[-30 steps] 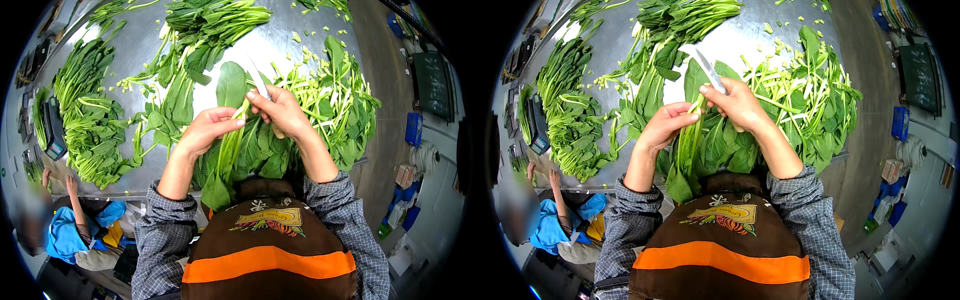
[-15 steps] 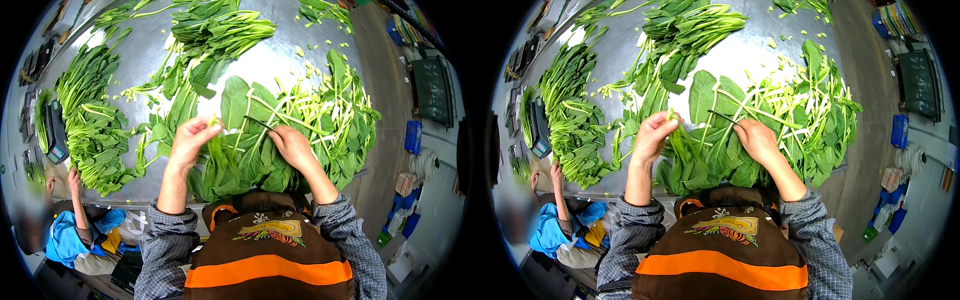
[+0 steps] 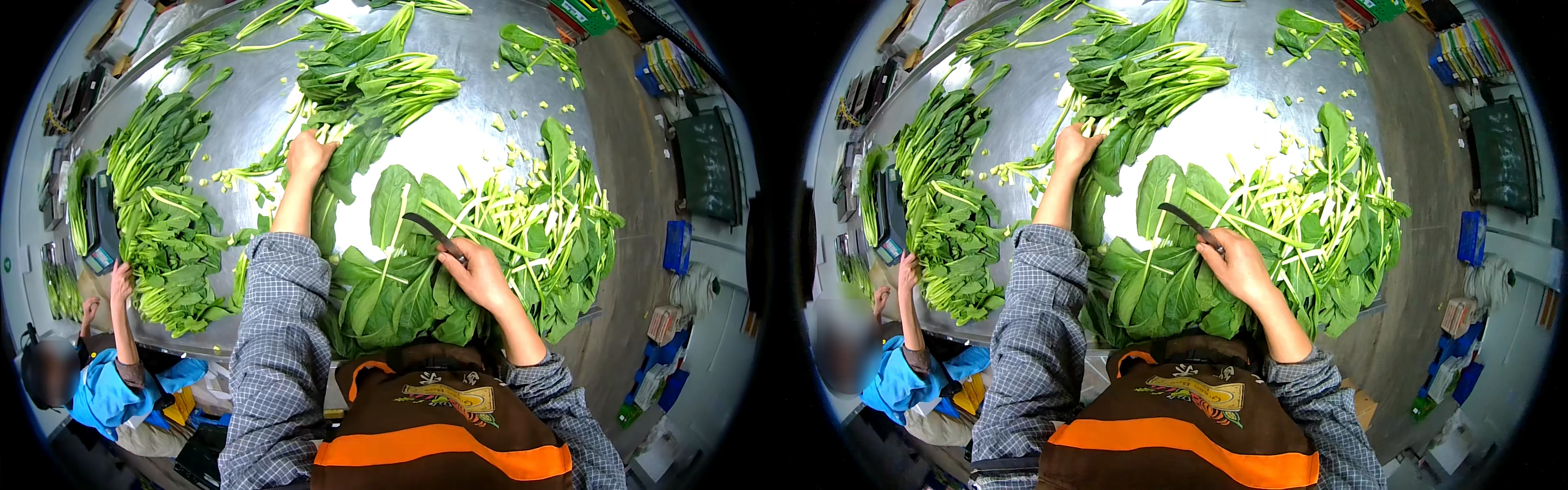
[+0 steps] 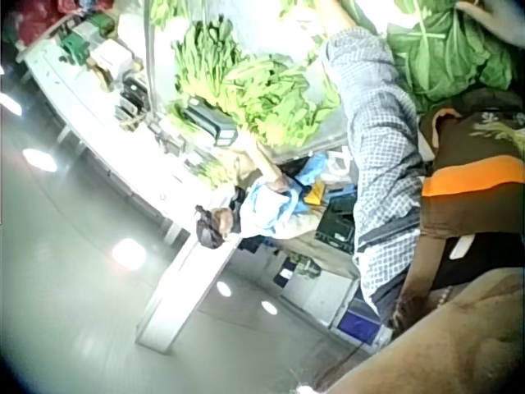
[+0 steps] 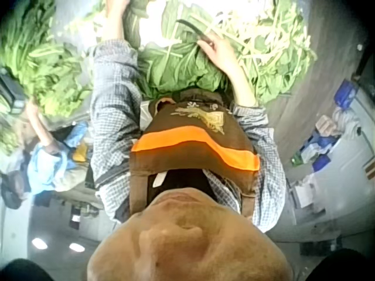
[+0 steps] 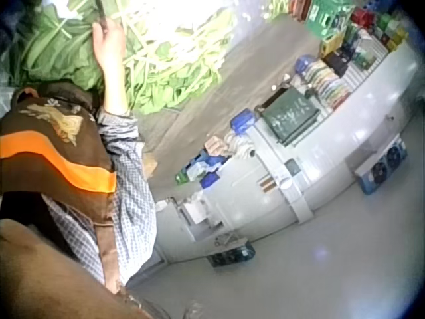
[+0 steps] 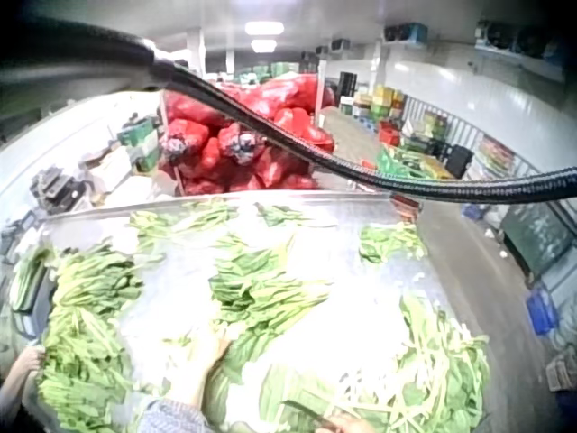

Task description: The person trims the root ends of leafy greens using a knife, picks off damaged leaves by hand, and gathers the processed vegetables into bundles.

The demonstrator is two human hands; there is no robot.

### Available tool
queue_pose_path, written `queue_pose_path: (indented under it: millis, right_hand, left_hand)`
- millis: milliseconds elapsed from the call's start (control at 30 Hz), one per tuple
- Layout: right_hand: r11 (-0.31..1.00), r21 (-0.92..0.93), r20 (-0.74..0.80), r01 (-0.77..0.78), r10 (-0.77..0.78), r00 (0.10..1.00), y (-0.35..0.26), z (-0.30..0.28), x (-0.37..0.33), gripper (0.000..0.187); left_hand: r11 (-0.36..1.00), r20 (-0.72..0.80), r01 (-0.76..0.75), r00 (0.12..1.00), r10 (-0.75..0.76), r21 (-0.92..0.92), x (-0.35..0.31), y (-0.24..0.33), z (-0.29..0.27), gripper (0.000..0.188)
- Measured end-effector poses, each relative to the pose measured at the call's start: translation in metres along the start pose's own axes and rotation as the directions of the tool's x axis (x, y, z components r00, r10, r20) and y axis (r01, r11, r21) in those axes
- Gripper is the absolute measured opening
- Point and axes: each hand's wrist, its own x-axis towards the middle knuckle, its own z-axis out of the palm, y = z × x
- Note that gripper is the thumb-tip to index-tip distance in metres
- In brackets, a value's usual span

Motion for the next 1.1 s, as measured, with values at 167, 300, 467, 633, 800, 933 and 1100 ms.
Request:
queue_pose_path:
  millis: [167, 300, 467, 633, 800, 933, 1100]
  right_hand:
    - [0.988, 0.126, -0.070, -0.091, 0.100, 0.993, 0.021, 0.001, -0.002, 0.025]
    - [0.951, 0.308, -0.211, 0.002, 0.066, 0.975, -0.003, -0.008, 0.008, 0.020]
    - [0.911, -0.079, -0.392, 0.404, -0.401, 0.828, -0.061, -0.036, 0.020, 0.015]
    - [0.823, -0.299, -0.285, 0.483, -0.560, 0.778, -0.074, -0.040, 0.013, 0.017]
    - [0.831, -0.302, -0.273, 0.468, -0.545, 0.792, -0.056, -0.037, 0.002, 0.019]
    - [0.897, -0.160, -0.211, 0.412, -0.439, 0.873, 0.006, -0.023, -0.002, 0.024]
    - [0.908, 0.405, -0.146, 0.111, -0.056, 0.988, 0.011, -0.018, -0.019, 0.034]
  left_hand:
    - [0.949, 0.087, -0.087, 0.989, 0.118, -0.302, -0.028, 0.003, -0.029, 0.034]
    - [0.800, -0.014, -0.275, 0.948, 0.317, -0.533, -0.089, 0.043, -0.093, 0.033]
    - [0.661, 0.352, 0.011, 0.853, 0.385, -0.751, -0.144, 0.079, -0.127, 0.035]
    - [0.562, 0.584, 0.314, 0.705, 0.402, -0.766, -0.184, 0.086, -0.092, 0.027]
    - [0.450, 0.604, 0.410, 0.624, 0.496, -0.793, -0.198, 0.094, -0.069, 0.027]
    - [0.360, 0.604, 0.491, 0.567, 0.560, -0.794, -0.203, 0.079, -0.055, 0.027]
    - [0.518, 0.663, 0.439, 0.626, 0.410, -0.734, -0.212, 0.076, -0.045, 0.024]
